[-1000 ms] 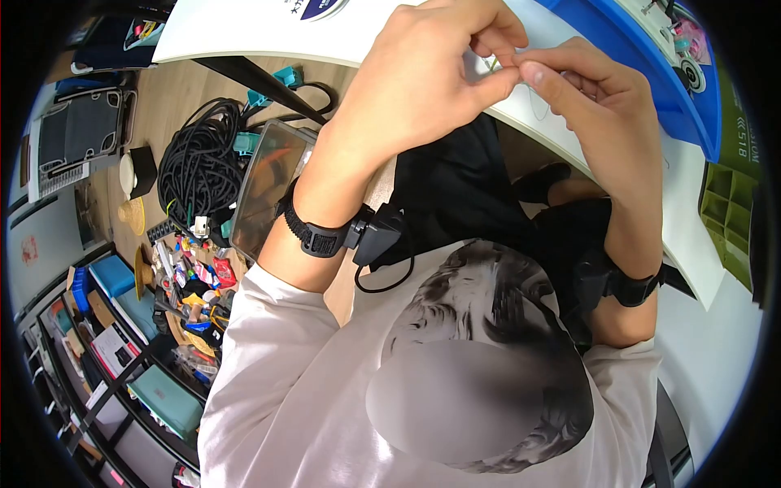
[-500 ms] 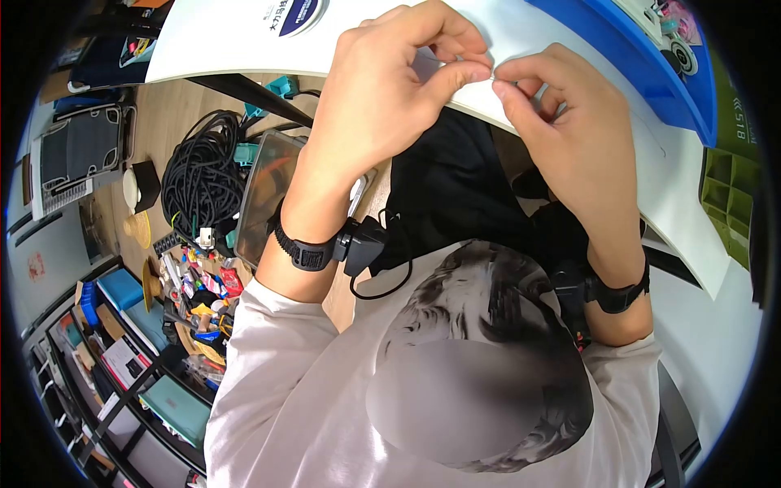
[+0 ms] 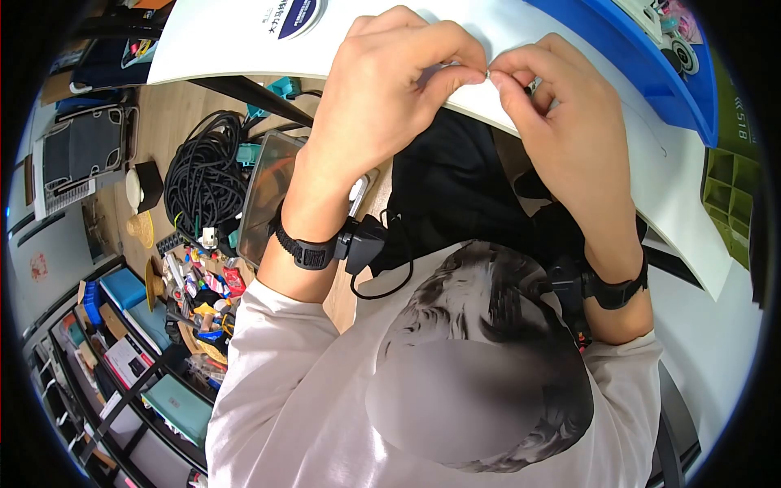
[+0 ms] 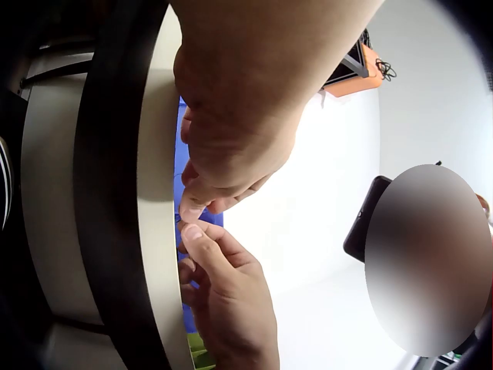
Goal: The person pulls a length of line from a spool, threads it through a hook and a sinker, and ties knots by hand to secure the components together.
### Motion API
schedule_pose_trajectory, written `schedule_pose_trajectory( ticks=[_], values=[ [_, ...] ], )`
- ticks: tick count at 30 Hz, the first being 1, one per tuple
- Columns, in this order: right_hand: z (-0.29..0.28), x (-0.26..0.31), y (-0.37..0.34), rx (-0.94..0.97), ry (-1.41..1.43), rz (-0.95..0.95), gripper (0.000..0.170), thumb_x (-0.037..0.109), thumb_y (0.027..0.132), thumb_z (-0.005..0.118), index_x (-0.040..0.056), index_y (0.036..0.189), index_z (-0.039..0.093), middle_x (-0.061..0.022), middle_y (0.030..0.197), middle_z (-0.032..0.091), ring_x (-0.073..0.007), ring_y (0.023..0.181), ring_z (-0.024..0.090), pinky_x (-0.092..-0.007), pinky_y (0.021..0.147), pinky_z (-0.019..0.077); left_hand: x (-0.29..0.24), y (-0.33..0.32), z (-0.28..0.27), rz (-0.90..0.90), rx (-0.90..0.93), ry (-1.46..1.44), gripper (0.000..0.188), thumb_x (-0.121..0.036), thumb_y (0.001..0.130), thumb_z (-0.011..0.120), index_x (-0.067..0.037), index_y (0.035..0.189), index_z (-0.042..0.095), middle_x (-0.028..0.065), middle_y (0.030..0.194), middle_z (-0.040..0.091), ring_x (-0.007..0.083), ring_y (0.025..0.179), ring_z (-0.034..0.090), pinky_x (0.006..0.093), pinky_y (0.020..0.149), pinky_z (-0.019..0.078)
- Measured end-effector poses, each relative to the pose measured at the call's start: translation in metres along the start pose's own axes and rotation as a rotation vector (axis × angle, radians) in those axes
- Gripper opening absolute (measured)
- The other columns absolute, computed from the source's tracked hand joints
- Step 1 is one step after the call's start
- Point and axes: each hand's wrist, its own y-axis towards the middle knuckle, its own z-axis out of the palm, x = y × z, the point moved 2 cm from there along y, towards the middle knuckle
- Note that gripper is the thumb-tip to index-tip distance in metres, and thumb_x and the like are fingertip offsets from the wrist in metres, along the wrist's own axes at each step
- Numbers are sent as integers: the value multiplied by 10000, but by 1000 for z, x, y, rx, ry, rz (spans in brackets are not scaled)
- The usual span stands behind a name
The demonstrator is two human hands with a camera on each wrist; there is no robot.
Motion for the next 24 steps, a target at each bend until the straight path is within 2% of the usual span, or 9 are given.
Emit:
schedule_pose_trajectory(
  ticks=[4, 6, 13, 15, 19, 21, 24],
  values=[
    [1, -3, 2, -9, -6, -8, 87, 100, 922, 744, 54, 994, 731, -21, 830, 582, -118, 566, 473, -286, 551, 377, 3, -2, -1, 65, 1, -7, 116, -31, 808, 830, -63, 905, 775, 75, 814, 717, 233, 768, 637, 329, 690, 509],
    [1, -7, 3, -6, 34, -53, 105, 101, 921, 748, 61, 1018, 744, -21, 831, 584, -120, 584, 467, -284, 564, 380, 5, -4, -1, -75, 39, -26, 109, -30, 814, 829, -62, 905, 778, 79, 824, 721, 236, 774, 643, 328, 690, 514],
    [-4, -15, 7, 71, 92, -5, 118, 104, 930, 743, 52, 1035, 745, -5, 822, 565, -107, 614, 407, -275, 589, 365, 9, -4, 2, -35, -25, -121, 113, -27, 826, 834, -49, 921, 776, 64, 818, 722, 226, 776, 655, 323, 685, 520],
    [-5, -12, 8, 112, 84, 31, 117, 115, 934, 735, 47, 1029, 734, 5, 810, 544, -97, 619, 396, -277, 586, 353, 7, -4, 1, -112, -34, -151, 124, -33, 823, 842, -47, 925, 774, 63, 823, 724, 219, 762, 656, 326, 684, 519],
    [-6, -12, 9, 117, 92, 25, 111, 119, 934, 725, 43, 1014, 721, 7, 797, 525, -95, 620, 392, -279, 584, 350, 10, -5, 3, -96, -34, -158, 132, -42, 822, 848, -48, 930, 770, 63, 845, 735, 218, 753, 654, 322, 688, 516],
    [-6, -13, 8, 132, 95, 28, 101, 113, 936, 717, 41, 1007, 712, 11, 787, 513, -94, 623, 392, -278, 584, 351, 8, -2, 2, 1, -50, -127, 137, -40, 819, 847, -50, 930, 767, 59, 857, 743, 217, 755, 654, 319, 692, 513],
    [-6, -15, 8, 140, 90, 45, 105, 118, 941, 712, 36, 1006, 706, 11, 777, 509, -92, 625, 394, -279, 584, 351, 6, -2, 1, -1, -31, -77, 148, -35, 812, 846, -48, 935, 764, 58, 855, 745, 217, 758, 653, 321, 696, 512]
  ],
)
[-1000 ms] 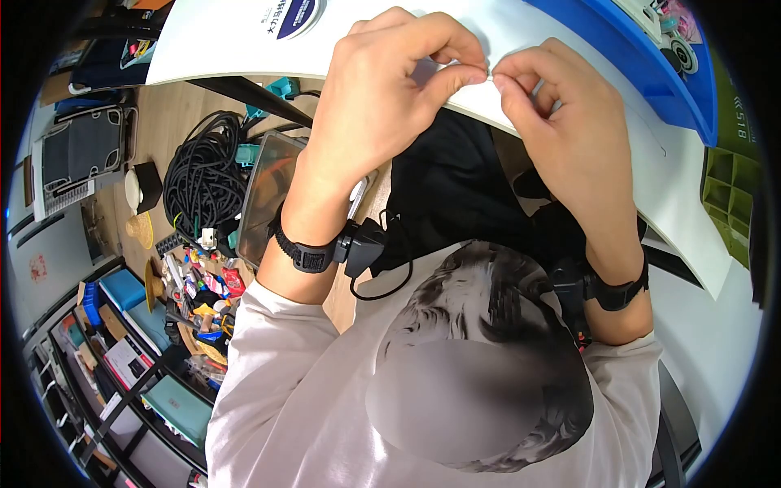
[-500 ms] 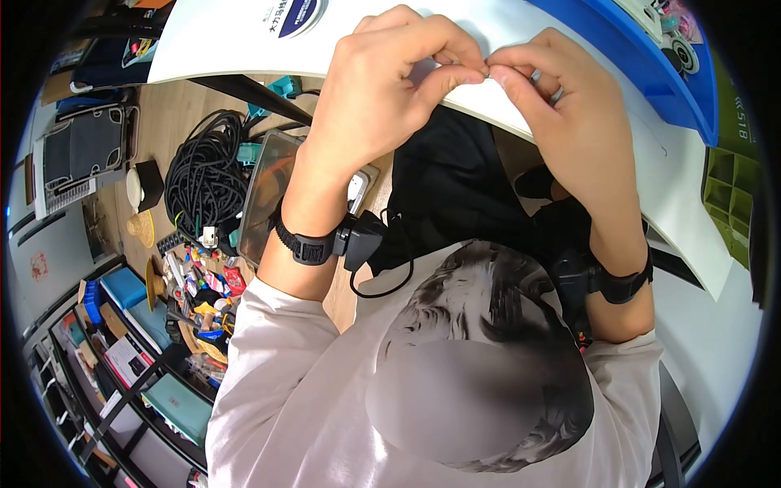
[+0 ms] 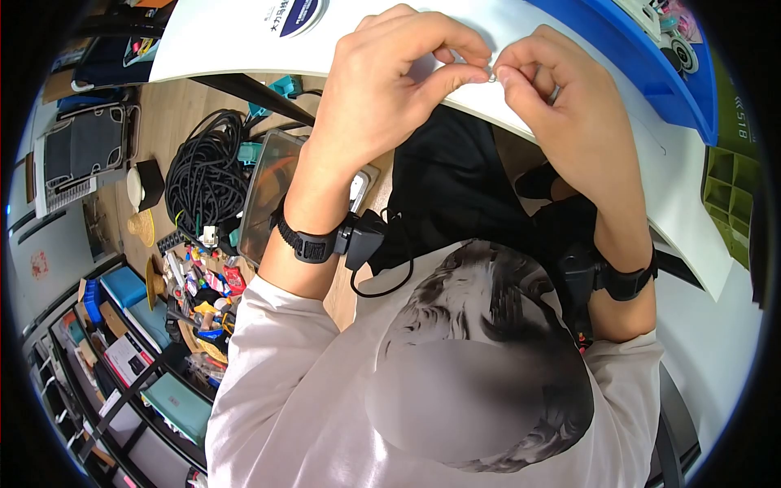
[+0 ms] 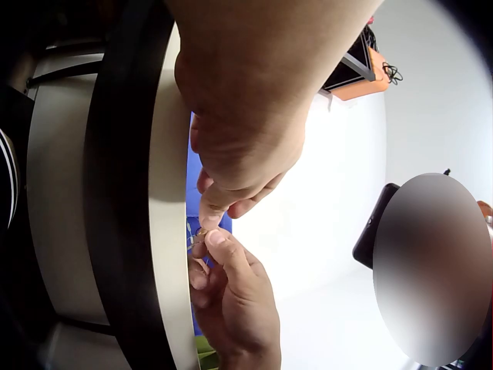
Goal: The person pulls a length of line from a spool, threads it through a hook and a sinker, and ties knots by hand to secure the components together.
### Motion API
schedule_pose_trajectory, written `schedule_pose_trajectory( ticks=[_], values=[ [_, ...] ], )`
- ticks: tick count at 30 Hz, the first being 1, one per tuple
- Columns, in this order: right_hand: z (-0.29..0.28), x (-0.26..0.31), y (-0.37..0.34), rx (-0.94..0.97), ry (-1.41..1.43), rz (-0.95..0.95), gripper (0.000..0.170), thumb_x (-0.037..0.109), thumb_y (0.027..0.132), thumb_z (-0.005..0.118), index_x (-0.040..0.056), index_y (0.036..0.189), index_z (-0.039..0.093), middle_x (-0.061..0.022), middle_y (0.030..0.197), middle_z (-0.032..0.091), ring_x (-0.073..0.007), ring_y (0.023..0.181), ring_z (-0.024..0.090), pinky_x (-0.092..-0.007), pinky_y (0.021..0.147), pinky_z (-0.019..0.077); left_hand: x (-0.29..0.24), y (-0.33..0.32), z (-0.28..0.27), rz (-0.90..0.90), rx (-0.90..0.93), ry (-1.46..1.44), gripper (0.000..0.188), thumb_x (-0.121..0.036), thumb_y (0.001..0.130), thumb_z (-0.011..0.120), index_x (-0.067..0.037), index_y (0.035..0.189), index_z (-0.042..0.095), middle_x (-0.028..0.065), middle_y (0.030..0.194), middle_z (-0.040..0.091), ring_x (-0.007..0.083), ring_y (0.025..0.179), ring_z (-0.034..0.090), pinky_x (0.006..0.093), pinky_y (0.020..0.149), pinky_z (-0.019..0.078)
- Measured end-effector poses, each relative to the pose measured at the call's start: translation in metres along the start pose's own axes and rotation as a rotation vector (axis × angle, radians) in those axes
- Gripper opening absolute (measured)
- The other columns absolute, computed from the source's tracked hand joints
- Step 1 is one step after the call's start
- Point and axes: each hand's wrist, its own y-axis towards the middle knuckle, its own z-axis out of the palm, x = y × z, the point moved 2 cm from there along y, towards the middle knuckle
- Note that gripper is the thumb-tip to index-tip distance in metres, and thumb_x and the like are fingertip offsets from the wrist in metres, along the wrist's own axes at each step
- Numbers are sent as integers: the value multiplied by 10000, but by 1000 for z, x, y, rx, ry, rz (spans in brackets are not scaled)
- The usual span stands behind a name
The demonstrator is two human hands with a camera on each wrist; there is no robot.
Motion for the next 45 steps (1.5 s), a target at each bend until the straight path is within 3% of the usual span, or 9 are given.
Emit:
schedule_pose_trajectory(
  ticks=[13, 21, 25, 34, 39, 45],
  values=[
    [-2, -5, 0, -32, -83, 21, 181, 195, 969, 708, 36, 1057, 720, 1, 742, 508, -96, 607, 385, -293, 574, 338, 2, -3, 0, -61, 42, -46, 133, -46, 813, 839, -57, 929, 776, 50, 837, 736, 222, 761, 638, 334, 703, 521],
    [-3, -4, 2, 21, -28, 6, 185, 205, 963, 718, 48, 1060, 731, 13, 778, 551, -89, 633, 381, -286, 593, 334, -2, 2, 1, 95, 3, 19, 133, -69, 819, 828, -68, 933, 759, 48, 840, 725, 245, 776, 643, 343, 742, 507],
    [-4, -4, 4, 30, -15, 35, 185, 201, 952, 722, 50, 1058, 735, 10, 785, 563, -91, 626, 382, -289, 589, 336, -5, 3, -1, 64, 64, 99, 143, -64, 814, 821, -80, 941, 756, 45, 846, 723, 246, 789, 646, 346, 774, 499],
    [0, -10, 8, -62, -164, 16, 158, 187, 927, 724, 48, 998, 744, -19, 793, 598, -121, 589, 433, -298, 587, 375, -4, 0, -1, 121, 99, 159, 143, -72, 810, 819, -87, 931, 745, 37, 870, 724, 248, 821, 653, 350, 795, 491],
    [2, -7, 6, -152, -228, -25, 140, 170, 910, 731, 56, 989, 747, -25, 804, 608, -139, 574, 474, -293, 605, 424, -4, -3, -5, 230, 79, 121, 137, -78, 810, 828, -88, 919, 746, 30, 859, 716, 245, 826, 653, 349, 780, 490],
    [0, -8, 6, -170, -258, -30, 132, 158, 908, 723, 59, 994, 739, -25, 803, 602, -139, 572, 474, -296, 603, 427, 6, -9, -5, 218, 75, 15, 146, -65, 806, 835, -77, 925, 750, 38, 842, 701, 252, 815, 645, 351, 754, 501]
  ],
)
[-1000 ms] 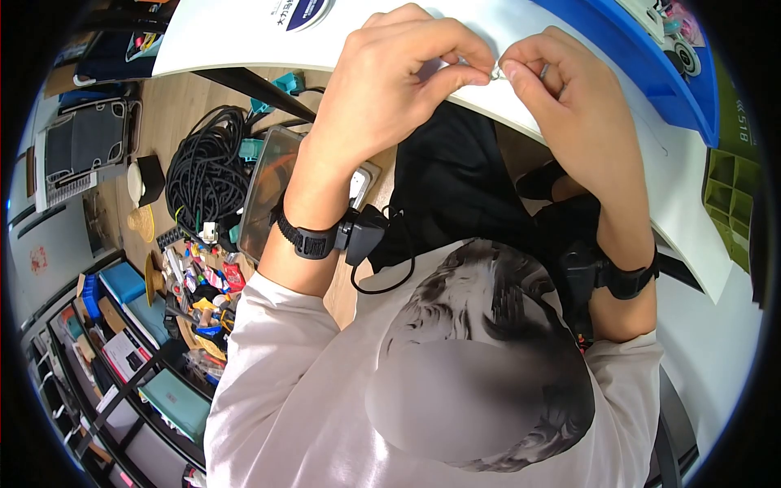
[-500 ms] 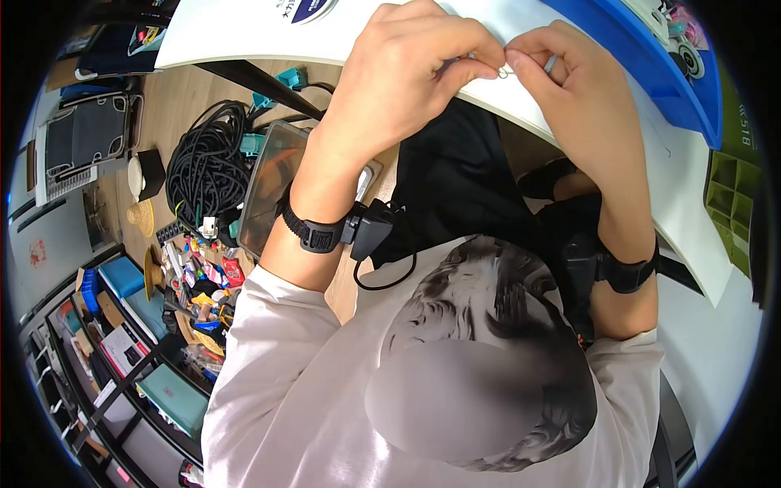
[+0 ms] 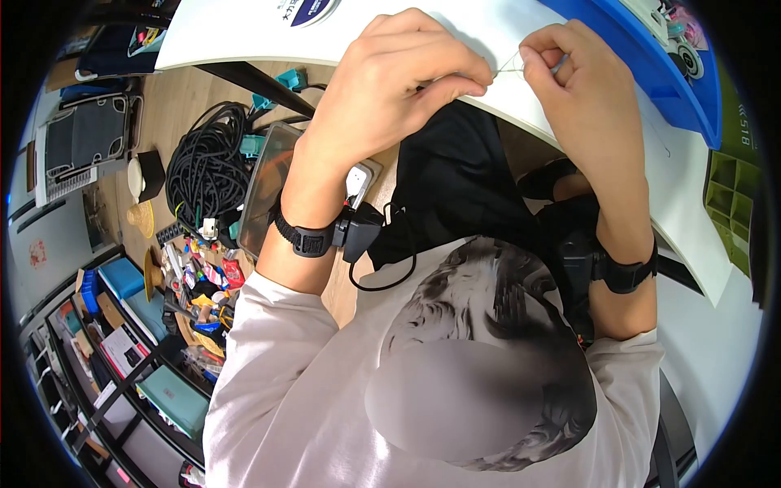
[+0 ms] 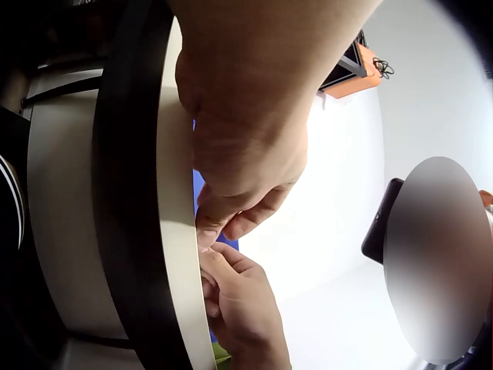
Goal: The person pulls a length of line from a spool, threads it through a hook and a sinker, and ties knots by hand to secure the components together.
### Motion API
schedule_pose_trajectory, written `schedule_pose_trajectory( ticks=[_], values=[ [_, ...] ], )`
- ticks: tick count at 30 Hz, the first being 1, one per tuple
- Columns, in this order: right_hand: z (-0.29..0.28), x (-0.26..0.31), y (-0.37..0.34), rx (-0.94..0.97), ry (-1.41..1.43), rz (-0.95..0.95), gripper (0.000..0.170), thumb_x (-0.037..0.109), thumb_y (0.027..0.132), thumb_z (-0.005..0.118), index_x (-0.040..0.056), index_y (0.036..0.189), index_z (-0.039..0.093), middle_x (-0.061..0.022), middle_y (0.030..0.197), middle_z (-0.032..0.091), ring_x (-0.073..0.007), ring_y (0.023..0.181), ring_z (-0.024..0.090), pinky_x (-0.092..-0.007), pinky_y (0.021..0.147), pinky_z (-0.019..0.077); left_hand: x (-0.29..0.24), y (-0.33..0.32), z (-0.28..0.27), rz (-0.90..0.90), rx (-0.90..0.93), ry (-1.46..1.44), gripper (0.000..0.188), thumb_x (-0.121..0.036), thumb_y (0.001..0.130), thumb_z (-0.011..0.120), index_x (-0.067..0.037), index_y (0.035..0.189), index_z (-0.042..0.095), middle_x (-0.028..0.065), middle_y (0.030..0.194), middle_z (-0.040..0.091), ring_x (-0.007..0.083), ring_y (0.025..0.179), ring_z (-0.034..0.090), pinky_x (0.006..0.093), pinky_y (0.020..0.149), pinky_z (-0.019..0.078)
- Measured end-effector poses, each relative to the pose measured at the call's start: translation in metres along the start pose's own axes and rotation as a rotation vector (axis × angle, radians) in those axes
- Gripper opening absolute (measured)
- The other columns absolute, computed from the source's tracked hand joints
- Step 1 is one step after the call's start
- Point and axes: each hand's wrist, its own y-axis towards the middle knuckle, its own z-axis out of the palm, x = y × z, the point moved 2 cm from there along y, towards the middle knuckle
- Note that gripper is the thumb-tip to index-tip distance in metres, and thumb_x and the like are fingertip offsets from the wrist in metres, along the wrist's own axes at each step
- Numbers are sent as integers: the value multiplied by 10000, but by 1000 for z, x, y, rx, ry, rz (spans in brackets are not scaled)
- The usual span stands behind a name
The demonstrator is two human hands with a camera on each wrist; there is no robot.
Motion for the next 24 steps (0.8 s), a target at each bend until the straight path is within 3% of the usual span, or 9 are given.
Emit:
schedule_pose_trajectory(
  ticks=[6, 16, 24],
  values=[
    [-7, 12, -3, 50, 71, 12, 118, 155, 910, 717, 61, 981, 726, -9, 800, 577, -118, 577, 449, -285, 599, 409, -7, 3, 0, -130, 7, 26, 126, -47, 824, 814, -55, 927, 742, 61, 850, 700, 268, 810, 646, 354, 753, 508],
    [-4, 9, -2, 19, 123, -79, 124, 158, 917, 740, 76, 1010, 738, 5, 793, 538, -108, 583, 392, -275, 588, 373, -9, 7, 0, -116, 32, 85, 123, -52, 818, 811, -64, 926, 753, 49, 868, 722, 255, 821, 655, 348, 780, 518],
    [1, 6, -3, -21, 151, 50, 125, 157, 935, 728, 65, 1019, 734, 7, 725, 583, -62, 562, 418, -253, 573, 377, -8, 7, -1, -97, 52, 95, 127, -62, 814, 814, -72, 928, 759, 42, 877, 731, 251, 825, 653, 351, 782, 516]
  ],
)
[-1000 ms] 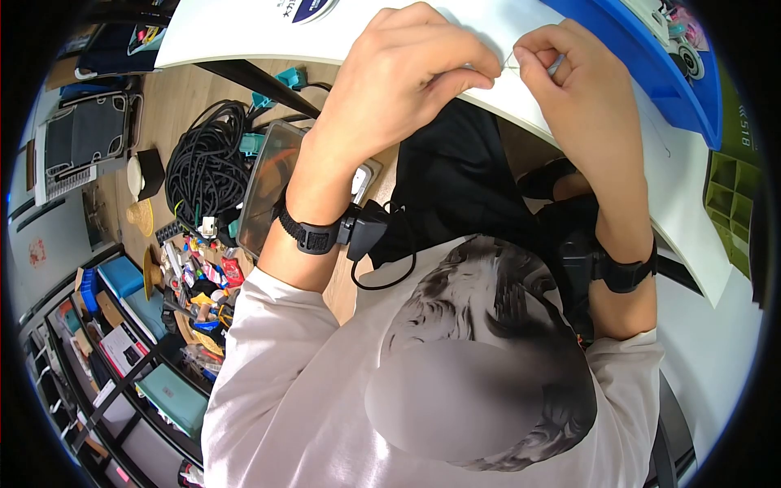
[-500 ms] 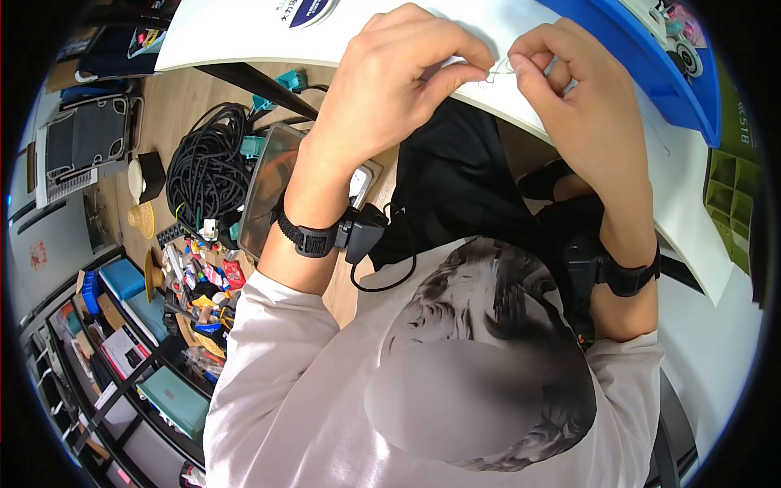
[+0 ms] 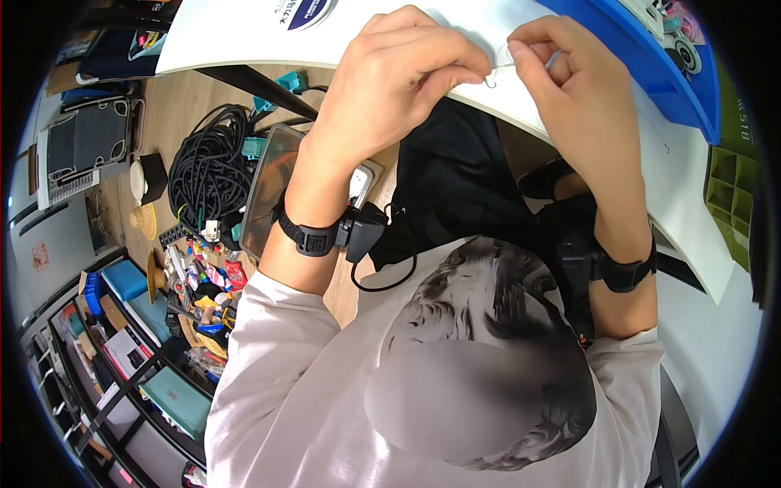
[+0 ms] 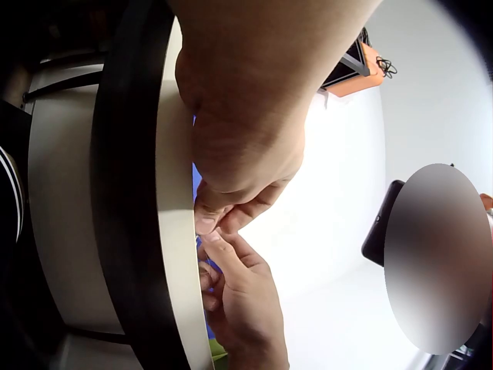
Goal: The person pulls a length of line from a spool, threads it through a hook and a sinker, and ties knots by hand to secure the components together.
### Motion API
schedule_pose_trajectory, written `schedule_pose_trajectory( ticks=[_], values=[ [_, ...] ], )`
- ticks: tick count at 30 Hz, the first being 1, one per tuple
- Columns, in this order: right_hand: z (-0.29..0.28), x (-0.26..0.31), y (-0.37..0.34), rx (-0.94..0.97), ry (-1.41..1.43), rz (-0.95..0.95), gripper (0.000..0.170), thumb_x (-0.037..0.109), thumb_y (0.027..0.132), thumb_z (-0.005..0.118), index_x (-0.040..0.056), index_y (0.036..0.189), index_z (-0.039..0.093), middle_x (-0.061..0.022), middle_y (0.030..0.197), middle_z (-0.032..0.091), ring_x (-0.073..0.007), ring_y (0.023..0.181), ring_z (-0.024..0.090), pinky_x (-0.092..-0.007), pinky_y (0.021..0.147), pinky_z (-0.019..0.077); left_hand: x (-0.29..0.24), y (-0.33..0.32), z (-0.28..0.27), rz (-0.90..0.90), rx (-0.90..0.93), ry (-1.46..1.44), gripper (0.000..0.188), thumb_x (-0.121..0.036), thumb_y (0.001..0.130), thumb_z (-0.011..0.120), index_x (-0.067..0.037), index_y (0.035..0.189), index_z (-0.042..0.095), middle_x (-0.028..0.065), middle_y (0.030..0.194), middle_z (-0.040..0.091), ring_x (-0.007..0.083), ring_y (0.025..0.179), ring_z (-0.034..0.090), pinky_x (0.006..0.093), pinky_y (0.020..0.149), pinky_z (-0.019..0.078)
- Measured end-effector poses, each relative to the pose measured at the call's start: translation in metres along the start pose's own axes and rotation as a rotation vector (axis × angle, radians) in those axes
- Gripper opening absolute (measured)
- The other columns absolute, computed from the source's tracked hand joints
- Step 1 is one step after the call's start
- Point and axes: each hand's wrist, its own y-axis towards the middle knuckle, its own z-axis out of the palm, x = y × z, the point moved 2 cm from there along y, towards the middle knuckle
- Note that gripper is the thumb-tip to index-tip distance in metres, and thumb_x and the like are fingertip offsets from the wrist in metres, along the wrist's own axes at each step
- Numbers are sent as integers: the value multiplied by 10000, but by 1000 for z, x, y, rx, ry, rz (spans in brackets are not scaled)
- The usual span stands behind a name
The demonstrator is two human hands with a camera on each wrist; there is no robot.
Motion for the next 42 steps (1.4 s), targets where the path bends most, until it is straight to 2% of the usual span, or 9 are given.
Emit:
schedule_pose_trajectory(
  ticks=[10, 19, 22, 24, 30, 33, 37, 40, 42],
  values=[
    [-10, 6, -8, 48, 73, -13, 98, 123, 956, 688, 36, 1002, 698, 4, 753, 620, -42, 611, 475, -229, 610, 401, 1, 1, 0, -74, 18, -44, 204, -88, 852, 808, -51, 1035, 726, 82, 889, 706, 282, 820, 648, 365, 752, 514],
    [-15, 8, -14, 81, 99, 5, 70, 87, 953, 681, 26, 987, 688, 24, 728, 538, -40, 604, 408, -236, 558, 360, 6, -1, 1, -93, 15, -49, 159, -52, 860, 789, -34, 1007, 729, 99, 913, 696, 286, 838, 654, 356, 738, 526],
    [-17, 9, -15, 89, 93, -77, 47, 64, 941, 684, 25, 967, 680, 26, 730, 500, -46, 591, 382, -245, 551, 355, 7, -2, 7, -9, -27, 14, 114, 11, 863, 775, -26, 958, 723, 60, 941, 723, 204, 848, 693, 291, 741, 559],
    [-15, 8, -15, 132, 148, -79, 77, 40, 863, 697, 55, 921, 648, -43, 772, 576, -141, 572, 546, -290, 538, 421, 6, -1, 8, -6, -53, 3, 114, 41, 867, 765, -27, 948, 721, 49, 931, 737, 196, 852, 695, 279, 740, 562],
    [-16, 8, -16, 171, 122, -143, 79, 29, 861, 696, 52, 897, 630, -40, 784, 571, -161, 580, 550, -296, 549, 428, 11, -6, 9, -109, -77, -134, 112, 81, 927, 686, -13, 981, 660, 66, 995, 737, 155, 901, 696, 276, 832, 570],
    [-13, 5, -18, 153, 103, -210, 91, -7, 856, 694, 44, 919, 654, -18, 773, 528, -110, 547, 413, -269, 560, 358, 12, -8, 8, -148, -58, -244, 107, 97, 957, 632, -3, 995, 624, 94, 1023, 719, 159, 947, 689, 285, 877, 568],
    [-13, 4, -18, 141, 83, -213, 101, -12, 844, 690, 45, 916, 648, -28, 778, 538, -125, 540, 425, -276, 564, 364, 18, -9, 1, -116, -31, -343, 94, 92, 969, 616, 1, 992, 611, 109, 1039, 697, 166, 971, 677, 295, 886, 566],
    [-13, 4, -18, 117, 37, -246, 89, -2, 861, 688, 47, 920, 643, -34, 783, 543, -131, 536, 441, -281, 554, 365, 21, -10, -4, -113, 49, -393, 90, 91, 971, 610, 3, 992, 608, 114, 1060, 678, 171, 974, 667, 298, 889, 559],
    [-15, 6, -17, 82, -103, -231, 109, 55, 848, 713, 83, 873, 611, -54, 800, 586, -242, 668, 610, -348, 609, 481, 20, -9, -6, -153, 108, -357, 104, 100, 958, 609, -2, 980, 616, 102, 1056, 672, 174, 955, 663, 293, 889, 549]
  ],
)
